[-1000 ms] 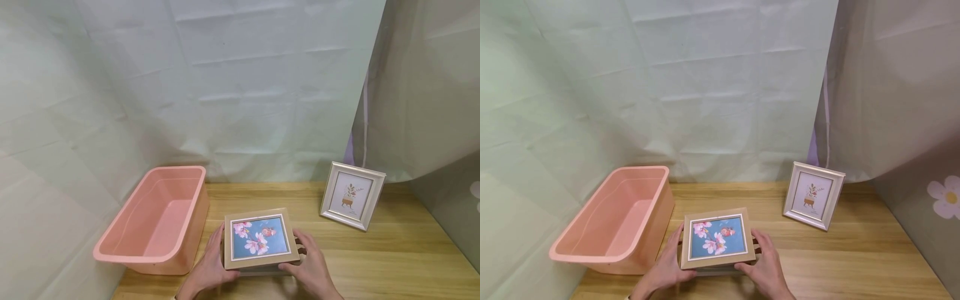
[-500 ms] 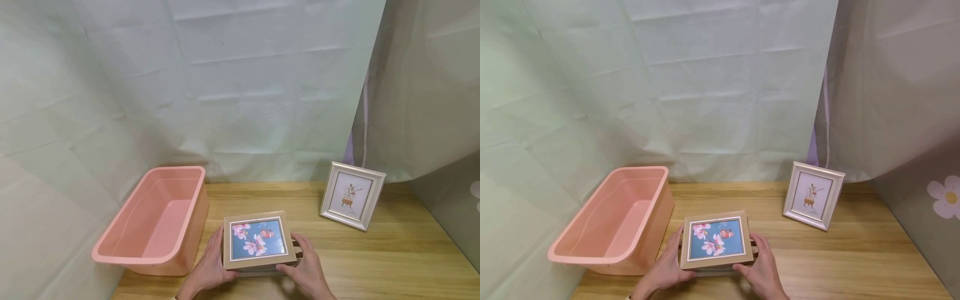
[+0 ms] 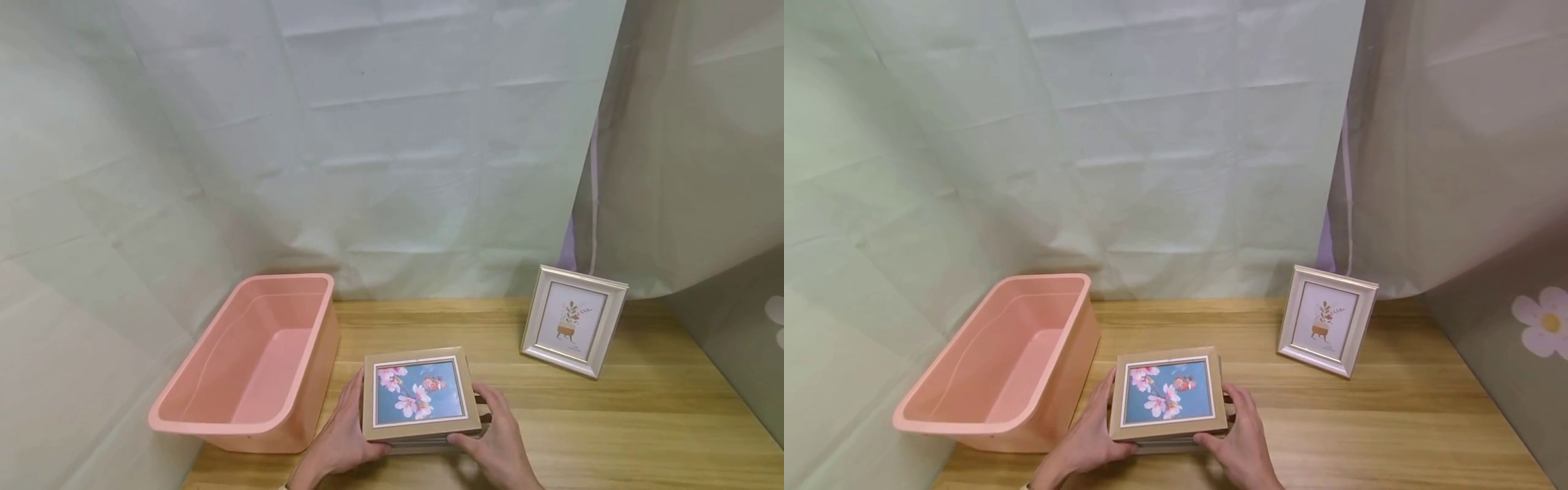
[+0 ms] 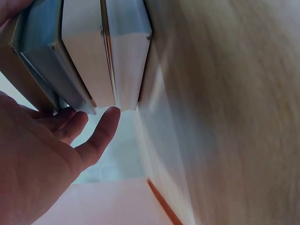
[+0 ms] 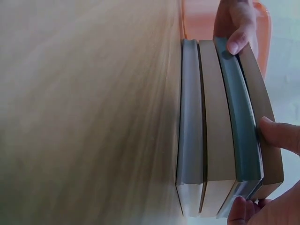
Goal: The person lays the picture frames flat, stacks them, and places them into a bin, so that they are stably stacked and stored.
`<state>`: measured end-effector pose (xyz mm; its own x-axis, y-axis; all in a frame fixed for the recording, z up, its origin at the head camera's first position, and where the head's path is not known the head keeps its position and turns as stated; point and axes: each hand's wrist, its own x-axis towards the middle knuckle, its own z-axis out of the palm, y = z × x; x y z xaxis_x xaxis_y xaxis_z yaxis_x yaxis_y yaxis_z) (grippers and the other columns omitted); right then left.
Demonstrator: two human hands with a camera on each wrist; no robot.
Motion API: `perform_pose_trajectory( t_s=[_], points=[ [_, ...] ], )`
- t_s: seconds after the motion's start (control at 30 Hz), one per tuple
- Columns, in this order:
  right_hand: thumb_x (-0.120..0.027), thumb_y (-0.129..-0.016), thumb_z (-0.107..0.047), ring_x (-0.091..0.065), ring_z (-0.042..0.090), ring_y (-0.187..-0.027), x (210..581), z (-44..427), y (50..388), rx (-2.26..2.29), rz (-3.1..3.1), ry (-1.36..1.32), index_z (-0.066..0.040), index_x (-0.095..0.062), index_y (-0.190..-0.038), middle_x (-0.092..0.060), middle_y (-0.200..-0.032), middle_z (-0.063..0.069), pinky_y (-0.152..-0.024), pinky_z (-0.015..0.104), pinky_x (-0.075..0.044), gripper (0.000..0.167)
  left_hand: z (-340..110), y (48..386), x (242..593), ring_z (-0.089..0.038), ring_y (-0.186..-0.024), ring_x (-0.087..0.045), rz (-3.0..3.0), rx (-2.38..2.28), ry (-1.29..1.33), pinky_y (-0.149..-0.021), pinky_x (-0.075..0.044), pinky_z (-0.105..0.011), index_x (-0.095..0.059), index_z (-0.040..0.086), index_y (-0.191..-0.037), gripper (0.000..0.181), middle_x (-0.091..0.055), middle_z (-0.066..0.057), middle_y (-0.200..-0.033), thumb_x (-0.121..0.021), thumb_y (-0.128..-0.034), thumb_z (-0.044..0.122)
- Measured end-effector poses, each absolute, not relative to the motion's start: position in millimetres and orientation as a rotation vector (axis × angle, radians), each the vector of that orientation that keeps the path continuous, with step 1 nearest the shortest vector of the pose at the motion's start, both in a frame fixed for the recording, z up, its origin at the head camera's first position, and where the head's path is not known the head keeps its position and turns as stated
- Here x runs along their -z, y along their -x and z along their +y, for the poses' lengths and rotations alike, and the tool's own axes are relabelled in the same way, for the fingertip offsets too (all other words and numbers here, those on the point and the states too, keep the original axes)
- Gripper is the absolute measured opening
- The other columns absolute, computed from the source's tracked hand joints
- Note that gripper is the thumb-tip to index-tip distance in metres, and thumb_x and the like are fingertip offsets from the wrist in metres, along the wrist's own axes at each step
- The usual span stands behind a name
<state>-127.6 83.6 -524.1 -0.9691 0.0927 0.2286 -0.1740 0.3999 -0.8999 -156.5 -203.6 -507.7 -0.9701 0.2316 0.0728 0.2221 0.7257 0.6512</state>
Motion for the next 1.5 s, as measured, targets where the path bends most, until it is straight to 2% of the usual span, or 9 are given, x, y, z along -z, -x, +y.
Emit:
perform_pose_trajectory(
  t_s=[0.17,0.37,0.57,0.73,0.8,0.9,1.0,1.3,1.5],
  points=[
    [-0.105,-0.06,-0.009,-0.065,0.019,-0.111,523.4,82.9,126.2,-1.598,-2.43,-0.05,-0.002,-0.063,-0.139,-0.067,-0.135,0.014,-0.084,0.022,-0.057,0.091,-204.8,156.5,509.0,-0.036,-0.163,-0.035,2.875,-1.13,-0.4,-0.132,-0.031,-0.06,-0.013,0.004,-0.174,0.15,-0.033,-0.02,-0.178,-0.104,-0.0576,0.029],
    [-0.105,-0.06,-0.009,-0.064,0.019,-0.113,523.1,82.4,124.8,-1.634,-2.455,0.004,-0.004,-0.062,-0.14,-0.066,-0.138,0.014,-0.086,0.022,-0.057,0.091,-206.4,157.7,511.8,-0.028,-0.159,-0.042,2.821,-1.176,-0.457,-0.131,-0.036,-0.04,-0.008,0.016,-0.177,0.153,-0.038,-0.011,-0.177,-0.105,-0.059,0.026],
    [-0.105,-0.061,-0.008,-0.064,0.019,-0.107,523.0,82.9,124.8,-1.661,-2.462,0.027,-0.003,-0.061,-0.142,-0.065,-0.139,0.017,-0.084,0.022,-0.056,0.092,-208.9,158.3,510.9,-0.025,-0.15,-0.051,2.759,-1.224,-0.453,-0.127,-0.041,-0.033,-0.005,0.016,-0.177,0.154,-0.046,-0.01,-0.172,-0.105,-0.0601,0.027],
    [-0.105,-0.061,-0.009,-0.065,0.024,-0.113,521.8,84.0,124.8,-1.656,-2.458,0.021,-0.001,-0.06,-0.142,-0.065,-0.14,0.017,-0.086,0.023,-0.056,0.093,-212.3,161.2,510.4,-0.023,-0.141,-0.06,2.607,-1.392,-0.452,-0.116,-0.042,-0.016,-0.002,0.009,-0.176,0.152,-0.049,-0.018,-0.169,-0.105,-0.0639,0.019],
    [-0.105,-0.061,-0.008,-0.065,0.025,-0.117,521.5,83.7,125.0,-1.66,-2.455,0.03,-0.001,-0.061,-0.142,-0.066,-0.14,0.016,-0.087,0.023,-0.057,0.092,-213.4,162.6,511.0,-0.03,-0.147,-0.057,2.527,-1.472,-0.463,-0.115,-0.042,-0.011,0.0,0.006,-0.175,0.15,-0.039,-0.025,-0.174,-0.103,-0.0665,0.015],
    [-0.105,-0.062,-0.008,-0.064,0.022,-0.117,521.4,82.9,125.7,-1.684,-2.453,0.058,-0.003,-0.062,-0.141,-0.066,-0.14,0.014,-0.088,0.023,-0.057,0.091,-214.5,163.9,511.8,-0.043,-0.157,-0.044,2.426,-1.576,-0.479,-0.115,-0.039,-0.008,0.001,0.002,-0.174,0.147,-0.022,-0.031,-0.178,-0.101,-0.0691,0.011],
    [-0.104,-0.062,-0.007,-0.063,0.02,-0.119,521.5,82.0,126.5,-1.706,-2.452,0.082,-0.004,-0.063,-0.14,-0.067,-0.139,0.012,-0.089,0.023,-0.057,0.088,-216.0,164.6,512.7,-0.052,-0.162,-0.032,2.363,-1.644,-0.473,-0.115,-0.036,-0.006,0.0,0.0,-0.174,0.145,-0.015,-0.034,-0.179,-0.1,-0.0702,0.008],
    [-0.103,-0.065,-0.007,-0.062,0.023,-0.123,521.7,82.7,126.3,-1.766,-2.436,0.096,-0.006,-0.066,-0.139,-0.066,-0.14,0.011,-0.093,0.024,-0.057,0.083,-222.5,163.4,514.5,-0.055,-0.163,-0.022,2.316,-1.724,-0.47,-0.116,-0.036,-0.006,-0.006,-0.004,-0.173,0.137,-0.014,-0.035,-0.178,-0.1,-0.0734,0.009],
    [-0.103,-0.066,-0.008,-0.063,0.021,-0.122,524.6,85.4,126.2,-1.781,-2.423,0.096,-0.006,-0.063,-0.142,-0.068,-0.14,0.011,-0.094,0.024,-0.058,0.086,-222.8,158.8,512.3,-0.054,-0.161,-0.03,2.34,-1.754,-0.426,-0.116,-0.04,-0.008,-0.016,0.001,-0.173,0.125,-0.029,-0.035,-0.174,-0.095,-0.0774,0.008]
  ],
)
